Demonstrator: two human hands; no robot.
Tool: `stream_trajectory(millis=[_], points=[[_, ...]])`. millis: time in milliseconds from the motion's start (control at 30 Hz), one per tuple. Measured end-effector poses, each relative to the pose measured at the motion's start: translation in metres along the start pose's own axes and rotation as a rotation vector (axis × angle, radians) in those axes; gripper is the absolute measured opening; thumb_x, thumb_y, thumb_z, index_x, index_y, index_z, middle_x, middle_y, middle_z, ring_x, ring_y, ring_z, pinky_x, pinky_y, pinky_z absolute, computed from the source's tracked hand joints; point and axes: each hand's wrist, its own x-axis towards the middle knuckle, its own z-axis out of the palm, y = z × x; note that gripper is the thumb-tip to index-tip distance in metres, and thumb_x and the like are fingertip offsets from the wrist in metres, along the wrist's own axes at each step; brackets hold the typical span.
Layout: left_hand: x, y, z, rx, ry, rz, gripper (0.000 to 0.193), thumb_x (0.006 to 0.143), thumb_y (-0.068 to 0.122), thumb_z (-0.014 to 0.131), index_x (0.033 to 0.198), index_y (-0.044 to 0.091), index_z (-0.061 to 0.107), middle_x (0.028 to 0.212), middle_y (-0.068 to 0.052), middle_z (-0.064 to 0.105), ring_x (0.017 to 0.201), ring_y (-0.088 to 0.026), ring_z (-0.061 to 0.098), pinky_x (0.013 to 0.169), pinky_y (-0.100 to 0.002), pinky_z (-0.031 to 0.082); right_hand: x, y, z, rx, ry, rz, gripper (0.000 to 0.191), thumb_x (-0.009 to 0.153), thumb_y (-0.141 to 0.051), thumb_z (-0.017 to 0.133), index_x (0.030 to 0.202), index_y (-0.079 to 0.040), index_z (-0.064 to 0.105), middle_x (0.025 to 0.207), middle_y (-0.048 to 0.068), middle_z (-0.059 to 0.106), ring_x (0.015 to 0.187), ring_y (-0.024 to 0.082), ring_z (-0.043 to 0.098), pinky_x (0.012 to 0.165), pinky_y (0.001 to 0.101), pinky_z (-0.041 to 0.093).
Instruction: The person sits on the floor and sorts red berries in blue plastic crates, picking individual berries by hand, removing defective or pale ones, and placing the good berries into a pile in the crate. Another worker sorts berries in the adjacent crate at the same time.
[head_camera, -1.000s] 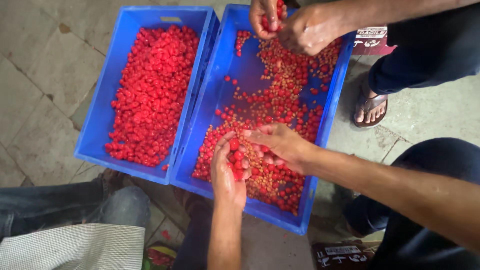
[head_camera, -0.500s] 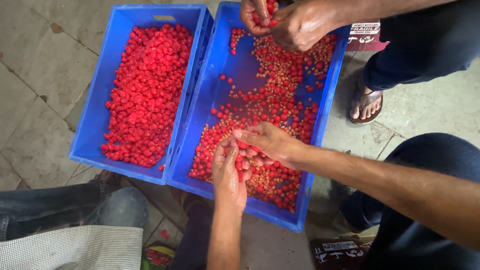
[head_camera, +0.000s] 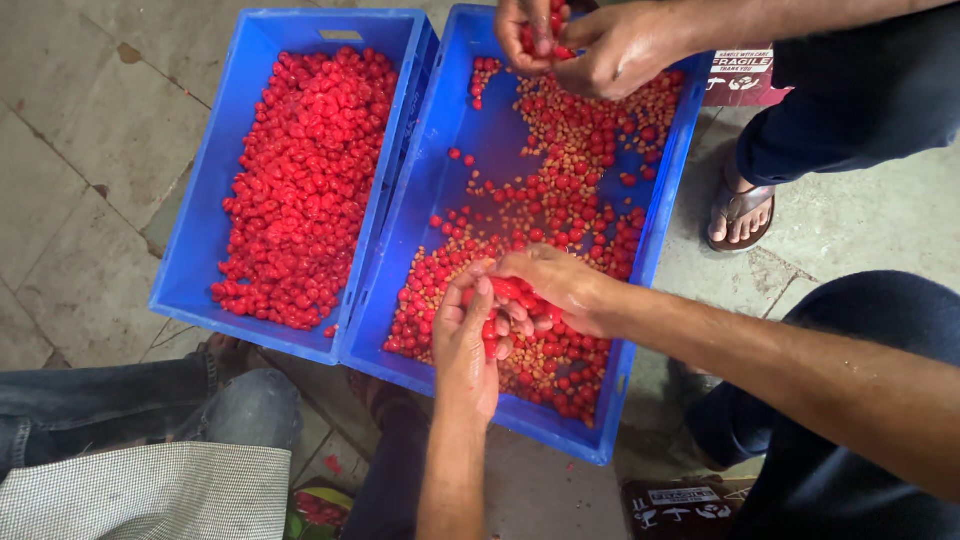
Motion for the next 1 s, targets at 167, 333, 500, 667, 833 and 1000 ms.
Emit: stream_trajectory(millis=[167, 333, 500, 667, 833, 1000], points=[[-0.001, -0.002, -0.006, -0.025, -0.021, 0.022, 0.022, 0.102, 0.029, 0.063, 0.115, 0.011, 0.060, 0.072, -0.005, 0.067, 0.056, -0.012, 0.062, 0.042, -0.021, 0.038, -0.004, -0.008, 0.004, -0.083, -0.031, 0.046, 0.041, 0.099, -0.033, 0.051, 0.070, -0.006, 0.061, 0.062, 0.008, 0.064, 0.053, 0.016, 0.058, 0.043, 0.0277, 0.038], [0.004, -0.004, -0.011, 0.011, 0.087, -0.006, 0.015, 0.101, 0.025, 0.062, 0.108, 0.012, 0.062, 0.071, -0.004, 0.066, 0.050, -0.013, 0.061, 0.040, -0.024, 0.038, -0.005, -0.009, 0.002, -0.157, -0.101, 0.110, 0.033, 0.095, -0.031, 0.052, 0.075, -0.008, 0.065, 0.069, 0.006, 0.066, 0.059, 0.015, 0.063, 0.044, 0.0277, 0.038], [0.007, -0.003, -0.015, 0.106, 0.102, 0.018, 0.013, 0.099, 0.023, 0.062, 0.105, 0.011, 0.064, 0.081, -0.001, 0.070, 0.054, -0.010, 0.061, 0.041, -0.022, 0.035, -0.003, -0.007, 0.002, -0.179, -0.167, 0.068, 0.039, 0.096, -0.034, 0.053, 0.074, -0.004, 0.064, 0.068, 0.007, 0.064, 0.057, 0.015, 0.059, 0.039, 0.0277, 0.034], [0.009, -0.002, -0.023, 0.062, 0.108, -0.003, 0.014, 0.100, 0.020, 0.057, 0.105, 0.010, 0.065, 0.076, 0.002, 0.065, 0.053, -0.009, 0.059, 0.042, -0.021, 0.036, -0.004, -0.007, 0.003, -0.160, -0.076, 0.164, 0.039, 0.097, -0.040, 0.053, 0.081, -0.007, 0.065, 0.070, 0.005, 0.064, 0.056, 0.014, 0.058, 0.040, 0.0263, 0.034], [0.012, -0.007, -0.028, 0.071, 0.023, 0.027, 0.013, 0.104, 0.018, 0.058, 0.112, 0.009, 0.064, 0.079, -0.002, 0.063, 0.061, -0.008, 0.058, 0.045, -0.022, 0.037, -0.006, -0.010, 0.004, -0.092, -0.165, 0.055, 0.038, 0.101, -0.035, 0.059, 0.082, -0.002, 0.064, 0.077, 0.008, 0.068, 0.061, 0.014, 0.062, 0.044, 0.0258, 0.038], [0.013, -0.001, -0.025, -0.020, 0.197, -0.040, 0.033, 0.101, 0.027, 0.043, 0.124, 0.012, 0.062, 0.089, 0.000, 0.068, 0.064, -0.008, 0.063, 0.045, -0.022, 0.039, 0.001, -0.011, -0.002, 0.178, -0.025, 0.128, 0.032, 0.094, -0.036, 0.056, 0.084, -0.007, 0.066, 0.083, 0.007, 0.072, 0.067, 0.016, 0.069, 0.047, 0.0267, 0.045]])
